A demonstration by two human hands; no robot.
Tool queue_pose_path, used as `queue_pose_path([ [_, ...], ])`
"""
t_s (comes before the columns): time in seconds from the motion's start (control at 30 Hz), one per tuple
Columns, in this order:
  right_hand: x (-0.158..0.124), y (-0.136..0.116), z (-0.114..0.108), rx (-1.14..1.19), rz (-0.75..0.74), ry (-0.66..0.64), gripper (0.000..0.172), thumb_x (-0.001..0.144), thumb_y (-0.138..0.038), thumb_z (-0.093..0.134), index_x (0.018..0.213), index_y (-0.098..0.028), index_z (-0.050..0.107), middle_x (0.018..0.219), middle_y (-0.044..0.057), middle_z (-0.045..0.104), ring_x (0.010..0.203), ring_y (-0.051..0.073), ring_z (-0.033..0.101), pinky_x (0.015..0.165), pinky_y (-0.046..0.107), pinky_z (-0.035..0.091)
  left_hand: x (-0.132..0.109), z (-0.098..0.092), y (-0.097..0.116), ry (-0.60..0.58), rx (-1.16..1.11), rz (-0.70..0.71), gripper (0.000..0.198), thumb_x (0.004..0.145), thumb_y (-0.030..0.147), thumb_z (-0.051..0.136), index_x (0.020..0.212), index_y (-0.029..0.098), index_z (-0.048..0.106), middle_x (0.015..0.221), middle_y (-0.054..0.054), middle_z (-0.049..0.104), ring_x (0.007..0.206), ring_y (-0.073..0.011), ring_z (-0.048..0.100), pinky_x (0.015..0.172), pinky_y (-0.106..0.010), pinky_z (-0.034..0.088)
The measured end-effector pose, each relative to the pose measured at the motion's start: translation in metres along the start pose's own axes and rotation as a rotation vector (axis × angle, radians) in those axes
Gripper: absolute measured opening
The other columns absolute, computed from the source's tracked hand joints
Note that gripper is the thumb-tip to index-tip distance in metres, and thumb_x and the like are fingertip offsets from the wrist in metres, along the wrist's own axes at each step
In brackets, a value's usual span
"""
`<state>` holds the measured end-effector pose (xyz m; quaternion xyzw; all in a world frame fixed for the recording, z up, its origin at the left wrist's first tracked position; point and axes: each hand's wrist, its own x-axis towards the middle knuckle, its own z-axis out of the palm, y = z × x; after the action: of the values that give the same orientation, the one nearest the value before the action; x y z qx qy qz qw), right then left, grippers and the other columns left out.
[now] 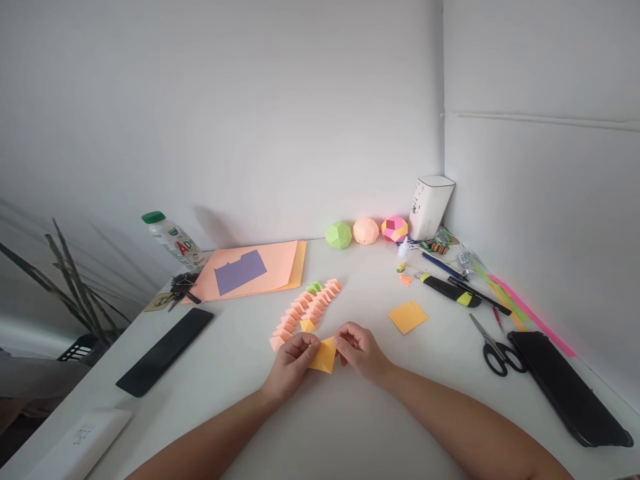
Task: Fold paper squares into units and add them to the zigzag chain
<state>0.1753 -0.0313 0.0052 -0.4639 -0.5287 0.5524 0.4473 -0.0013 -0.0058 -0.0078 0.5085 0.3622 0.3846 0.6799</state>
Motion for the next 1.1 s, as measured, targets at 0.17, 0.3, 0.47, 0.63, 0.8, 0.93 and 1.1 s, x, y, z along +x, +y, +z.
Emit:
queue_pose_path([
  [0.17,0.001,0.000,0.000,-0.020,0.021,0.020,0.029,0.081,-0.047,0.054,0.078,-0.018,0.052,0.063,-0.003,0.054,0.051,0.010,0.050,0.051,0.024,0.042,0.001,-0.001,0.000,0.047,0.073,0.058,0.028,0.080,0.042,0.058,0.080,0.016,0.065,0.074,-0.003,0.065,0.071,-0.0161,0.058,0.066,-0.027,0.046],
  [0.3,0.001,0.000,0.000,-0.034,0.042,0.044,0.028,0.081,-0.046,0.055,0.080,-0.018,0.053,0.060,-0.003,0.055,0.048,0.010,0.051,0.048,0.022,0.038,0.004,-0.005,-0.004,0.106,0.072,0.062,0.027,0.077,0.040,0.061,0.088,0.018,0.071,0.083,-0.005,0.070,0.080,-0.0194,0.061,0.074,-0.031,0.048],
  [0.47,0.002,0.001,-0.001,-0.040,0.050,0.034,0.029,0.081,-0.046,0.055,0.073,-0.018,0.051,0.057,-0.003,0.056,0.049,0.011,0.052,0.050,0.023,0.039,0.005,-0.007,-0.006,0.135,-0.015,0.028,0.025,0.073,0.038,0.067,0.089,0.020,0.073,0.090,-0.006,0.072,0.086,-0.0218,0.063,0.078,-0.034,0.049],
  [0.63,0.003,0.003,-0.001,-0.019,0.054,-0.068,0.025,0.081,-0.040,0.055,0.069,-0.018,0.050,0.065,-0.001,0.060,0.054,0.011,0.051,0.054,0.024,0.042,0.004,-0.004,-0.001,0.077,-0.147,0.005,0.023,0.073,0.036,0.068,0.090,0.020,0.072,0.087,-0.005,0.072,0.079,-0.0198,0.064,0.073,-0.033,0.051],
  [0.8,0.002,-0.001,-0.001,-0.037,0.057,-0.066,0.025,0.082,-0.039,0.053,0.069,-0.018,0.051,0.065,-0.001,0.058,0.056,0.012,0.051,0.054,0.024,0.041,0.004,-0.002,0.002,0.053,-0.163,-0.007,0.028,0.068,0.033,0.072,0.093,0.020,0.071,0.084,-0.004,0.072,0.078,-0.0194,0.065,0.073,-0.034,0.051],
  [0.93,0.001,-0.003,-0.001,-0.052,0.052,-0.050,0.029,0.083,-0.043,0.052,0.071,-0.018,0.053,0.058,-0.002,0.053,0.054,0.012,0.050,0.053,0.024,0.039,0.004,-0.001,0.004,0.034,-0.133,-0.004,0.033,0.067,0.034,0.073,0.095,0.018,0.068,0.083,-0.005,0.071,0.077,-0.0202,0.065,0.069,-0.034,0.052],
  [1.1,0.002,0.002,-0.002,-0.035,0.060,-0.051,0.030,0.082,-0.045,0.053,0.070,-0.017,0.054,0.059,-0.002,0.052,0.056,0.013,0.051,0.054,0.025,0.041,0.004,-0.003,0.004,-0.054,-0.124,0.015,0.034,0.072,0.034,0.069,0.102,0.019,0.064,0.088,-0.006,0.070,0.080,-0.0213,0.065,0.068,-0.034,0.052],
])
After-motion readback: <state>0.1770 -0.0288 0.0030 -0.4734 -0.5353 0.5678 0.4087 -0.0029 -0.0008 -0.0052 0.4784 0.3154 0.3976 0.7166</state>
